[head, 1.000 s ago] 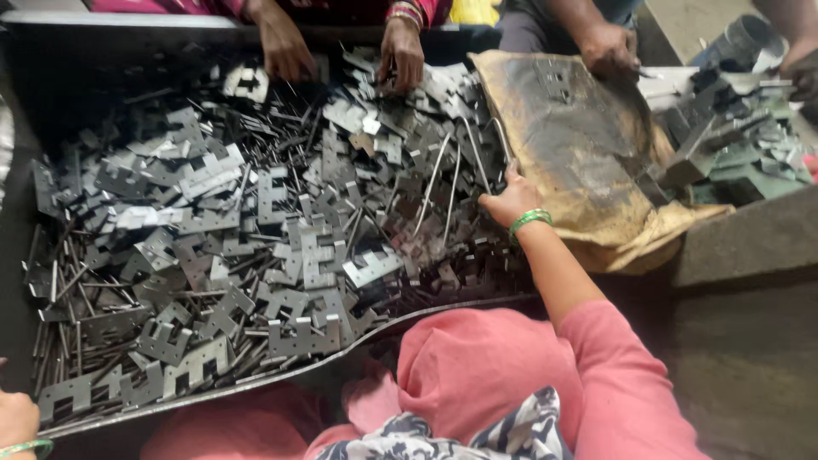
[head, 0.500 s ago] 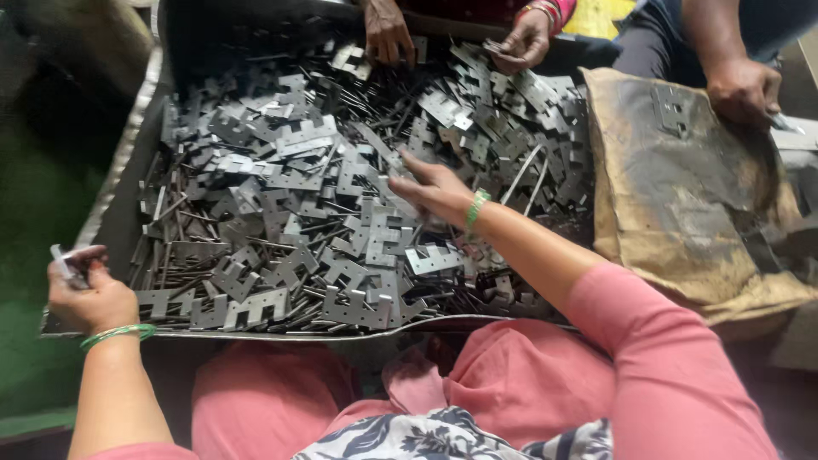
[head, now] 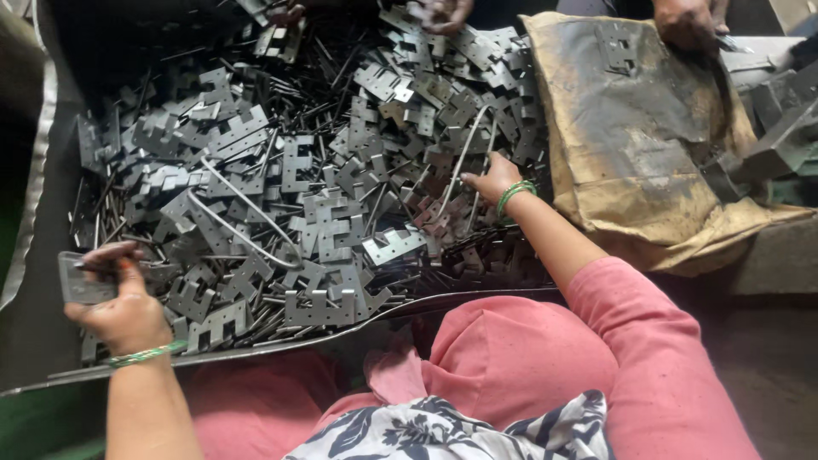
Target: The person sits on the floor and sorts small metal brackets and rods from a large bin, picking them up by hand and placing them into a separate pile or bag. The task involves repetitive picking and placing of metal hardware components.
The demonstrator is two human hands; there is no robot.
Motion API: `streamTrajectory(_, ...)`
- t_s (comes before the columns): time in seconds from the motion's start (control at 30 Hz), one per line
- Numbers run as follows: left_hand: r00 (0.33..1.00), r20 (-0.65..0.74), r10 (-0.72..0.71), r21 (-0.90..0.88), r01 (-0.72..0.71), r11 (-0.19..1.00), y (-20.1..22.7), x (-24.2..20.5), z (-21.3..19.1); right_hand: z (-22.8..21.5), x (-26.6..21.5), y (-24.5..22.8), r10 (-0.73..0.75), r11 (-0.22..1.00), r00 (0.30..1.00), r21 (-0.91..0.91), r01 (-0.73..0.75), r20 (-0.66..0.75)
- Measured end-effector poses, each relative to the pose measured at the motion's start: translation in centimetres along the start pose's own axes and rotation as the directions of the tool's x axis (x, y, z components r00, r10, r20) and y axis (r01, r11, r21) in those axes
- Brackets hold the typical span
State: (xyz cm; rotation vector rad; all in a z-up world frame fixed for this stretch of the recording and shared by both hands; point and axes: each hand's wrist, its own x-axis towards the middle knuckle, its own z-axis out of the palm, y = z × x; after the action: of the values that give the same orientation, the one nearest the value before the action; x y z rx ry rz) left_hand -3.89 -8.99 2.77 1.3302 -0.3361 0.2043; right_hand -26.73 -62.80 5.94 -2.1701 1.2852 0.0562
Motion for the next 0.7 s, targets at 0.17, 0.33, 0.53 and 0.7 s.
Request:
streamTrajectory(0.17,0.992,0.124,-0.004,0.042,-0.001,0.999,0.7,-1.3,6.1,0.7,1.4,0.3,-0.179,0.962,0.938,0.149,0.230,-0.298)
streamTrajectory(0.33,0.981,0.169,-0.093,0.059,0.084,0.995,1.8,-2.4,8.0,-3.1,3.2,-2.1,-0.113,0.844,0.965,0.490,0.219,-0.236)
streamTrajectory(0.53,0.976,0.210,-0.065,0.120,0.040,0.992,2.6,-2.2,9.0,-10.5,9.0,-5.6,-0.286,0.926,0.853,0.104,0.364,-0.437)
streamTrajectory(0.7,0.947,0.314,-0.073,0.186,0.015,0.983,3.0,-3.4,9.9,-11.9,12.0,-4.5,-0.718,0.690,0.345,-0.552,0.468,-0.605)
